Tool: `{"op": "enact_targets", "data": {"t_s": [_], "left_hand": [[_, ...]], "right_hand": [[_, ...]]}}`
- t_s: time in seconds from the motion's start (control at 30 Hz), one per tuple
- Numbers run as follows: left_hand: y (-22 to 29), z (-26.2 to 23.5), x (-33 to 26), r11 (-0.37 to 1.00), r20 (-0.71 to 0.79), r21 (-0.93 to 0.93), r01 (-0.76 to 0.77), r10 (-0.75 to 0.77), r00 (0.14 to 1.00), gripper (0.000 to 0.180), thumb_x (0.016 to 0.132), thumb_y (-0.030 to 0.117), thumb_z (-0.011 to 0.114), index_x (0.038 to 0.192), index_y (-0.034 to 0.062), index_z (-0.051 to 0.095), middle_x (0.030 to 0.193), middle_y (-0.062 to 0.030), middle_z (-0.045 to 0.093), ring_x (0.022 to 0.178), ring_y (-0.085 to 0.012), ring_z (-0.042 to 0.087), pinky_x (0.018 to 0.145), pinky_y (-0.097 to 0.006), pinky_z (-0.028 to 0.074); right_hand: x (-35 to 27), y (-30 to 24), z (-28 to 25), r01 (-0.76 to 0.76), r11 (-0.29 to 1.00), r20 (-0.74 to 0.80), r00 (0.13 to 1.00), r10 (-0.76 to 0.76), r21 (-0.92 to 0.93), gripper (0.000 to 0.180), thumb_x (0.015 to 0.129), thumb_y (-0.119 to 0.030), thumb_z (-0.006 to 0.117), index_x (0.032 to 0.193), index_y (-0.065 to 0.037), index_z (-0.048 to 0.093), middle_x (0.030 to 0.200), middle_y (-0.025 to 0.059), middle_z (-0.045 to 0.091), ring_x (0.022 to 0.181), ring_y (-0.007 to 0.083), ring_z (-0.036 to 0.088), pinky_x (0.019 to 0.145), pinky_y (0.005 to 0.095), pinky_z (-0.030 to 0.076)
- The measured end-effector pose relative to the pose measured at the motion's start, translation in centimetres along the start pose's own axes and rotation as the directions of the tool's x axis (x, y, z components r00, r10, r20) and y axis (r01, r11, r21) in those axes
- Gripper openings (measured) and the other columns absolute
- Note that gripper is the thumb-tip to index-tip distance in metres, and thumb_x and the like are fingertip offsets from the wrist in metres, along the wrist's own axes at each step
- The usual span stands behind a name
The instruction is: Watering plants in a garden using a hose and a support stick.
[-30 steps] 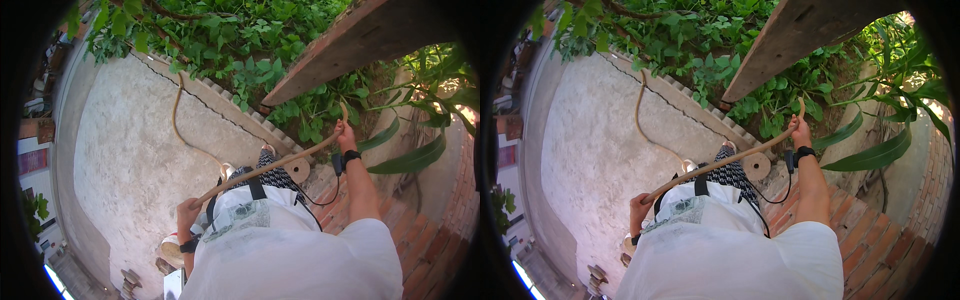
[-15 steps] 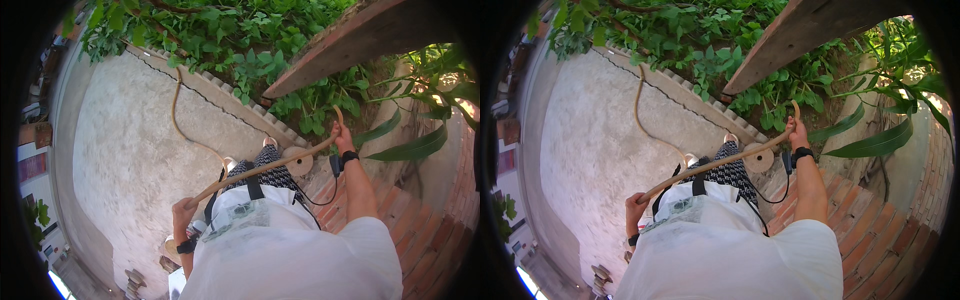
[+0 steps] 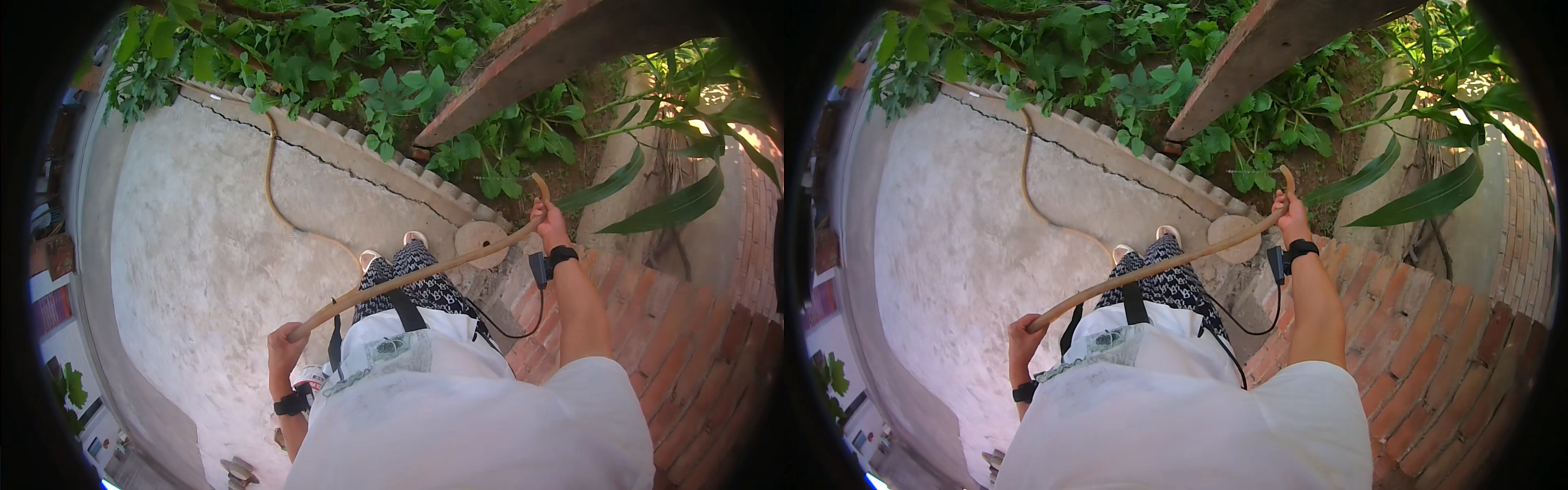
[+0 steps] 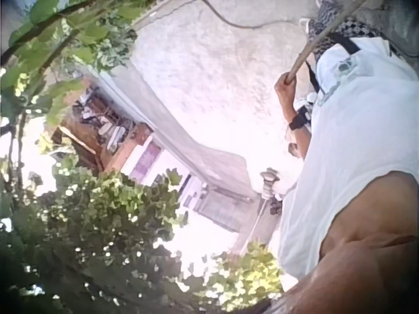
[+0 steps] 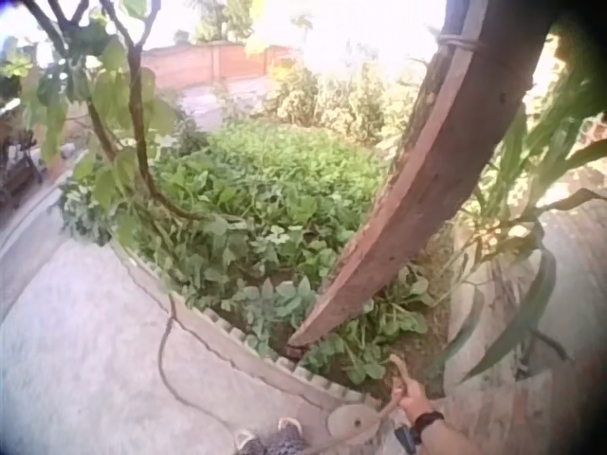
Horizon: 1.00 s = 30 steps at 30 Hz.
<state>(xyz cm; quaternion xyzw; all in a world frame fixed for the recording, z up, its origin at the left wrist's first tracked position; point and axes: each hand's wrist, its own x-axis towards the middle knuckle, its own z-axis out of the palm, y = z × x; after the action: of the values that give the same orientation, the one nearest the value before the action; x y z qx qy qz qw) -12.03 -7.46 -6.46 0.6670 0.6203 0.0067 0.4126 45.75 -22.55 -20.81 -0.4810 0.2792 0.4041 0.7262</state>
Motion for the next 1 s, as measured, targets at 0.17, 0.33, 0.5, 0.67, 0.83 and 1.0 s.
{"op": "enact_targets", "data": {"t_s": [0.17, 0.33, 0.5, 0.67, 0.83, 1.0], "left_hand": [[1.1, 1.8, -0.5, 0.996, -0.031, -0.059, -0.068, 0.066, 0.997, 0.014, 0.063, 0.006, 0.061, 0.077, 0.0011, 0.060, 0.062, -0.0110, 0.057, 0.056, -0.0146, 0.055, 0.055, -0.024, 0.042], [2.0, 1.4, -1.3, 0.998, -0.087, -0.048, -0.051, 0.047, 0.995, 0.014, 0.064, 0.005, 0.062, 0.077, 0.0000, 0.060, 0.058, -0.0030, 0.055, 0.055, -0.0072, 0.049, 0.051, -0.022, 0.040], [1.5, 0.0, -2.8, 0.992, -0.168, -0.102, 0.079, -0.096, 0.981, 0.017, 0.063, 0.005, 0.060, 0.079, 0.0004, 0.061, 0.063, -0.0068, 0.058, 0.059, -0.0097, 0.053, 0.056, -0.023, 0.043], [0.5, -2.2, -5.1, 0.974, -0.305, -0.168, 0.149, -0.195, 0.932, 0.016, 0.063, 0.002, 0.059, 0.079, -0.0004, 0.060, 0.060, -0.0025, 0.055, 0.055, -0.0058, 0.047, 0.051, -0.021, 0.039], [-2.9, -3.7, -7.8, 0.965, -0.400, -0.189, 0.182, -0.244, 0.883, 0.016, 0.063, 0.002, 0.059, 0.079, -0.0006, 0.060, 0.059, -0.0018, 0.054, 0.055, -0.0051, 0.046, 0.051, -0.021, 0.038], [-5.9, -4.4, -10.7, 0.930, -0.392, -0.201, 0.308, -0.365, 0.845, 0.017, 0.063, 0.004, 0.060, 0.079, 0.0000, 0.060, 0.060, -0.0027, 0.056, 0.056, -0.0066, 0.049, 0.052, -0.022, 0.040]], "right_hand": [[0.6, -1.3, 0.0, 0.017, 0.996, 0.015, 1.000, -0.019, 0.089, 0.016, 0.087, -0.015, 0.036, 0.097, -0.003, 0.037, 0.077, 0.0097, 0.052, 0.054, 0.0131, 0.046, 0.043, 0.0246, 0.038], [2.4, -0.5, 1.5, 0.005, 0.999, 0.044, 0.999, -0.007, 0.044, 0.018, 0.087, -0.016, 0.037, 0.098, -0.002, 0.037, 0.079, 0.0093, 0.051, 0.054, 0.0125, 0.045, 0.043, 0.0242, 0.038], [4.8, 3.2, 4.7, -0.049, 0.998, 0.077, 0.996, 0.052, -0.038, 0.018, 0.087, -0.016, 0.037, 0.099, -0.002, 0.037, 0.079, 0.0095, 0.051, 0.055, 0.0124, 0.045, 0.042, 0.0235, 0.038], [6.9, 8.4, 8.8, -0.236, 0.971, 0.179, 0.954, 0.239, -0.037, 0.013, 0.086, -0.015, 0.038, 0.093, -0.005, 0.037, 0.083, 0.0104, 0.051, 0.056, 0.0117, 0.046, 0.043, 0.0218, 0.040], [7.9, 13.9, 14.2, -0.379, 0.923, 0.289, 0.878, 0.382, -0.071, 0.016, 0.086, -0.015, 0.038, 0.095, -0.002, 0.037, 0.083, 0.0095, 0.049, 0.056, 0.0116, 0.046, 0.043, 0.0223, 0.040], [4.5, 19.3, 23.3, -0.316, 0.935, 0.284, 0.892, 0.351, -0.162, 0.015, 0.085, -0.013, 0.038, 0.093, 0.000, 0.037, 0.082, 0.0099, 0.048, 0.055, 0.0124, 0.045, 0.043, 0.0237, 0.038]]}}
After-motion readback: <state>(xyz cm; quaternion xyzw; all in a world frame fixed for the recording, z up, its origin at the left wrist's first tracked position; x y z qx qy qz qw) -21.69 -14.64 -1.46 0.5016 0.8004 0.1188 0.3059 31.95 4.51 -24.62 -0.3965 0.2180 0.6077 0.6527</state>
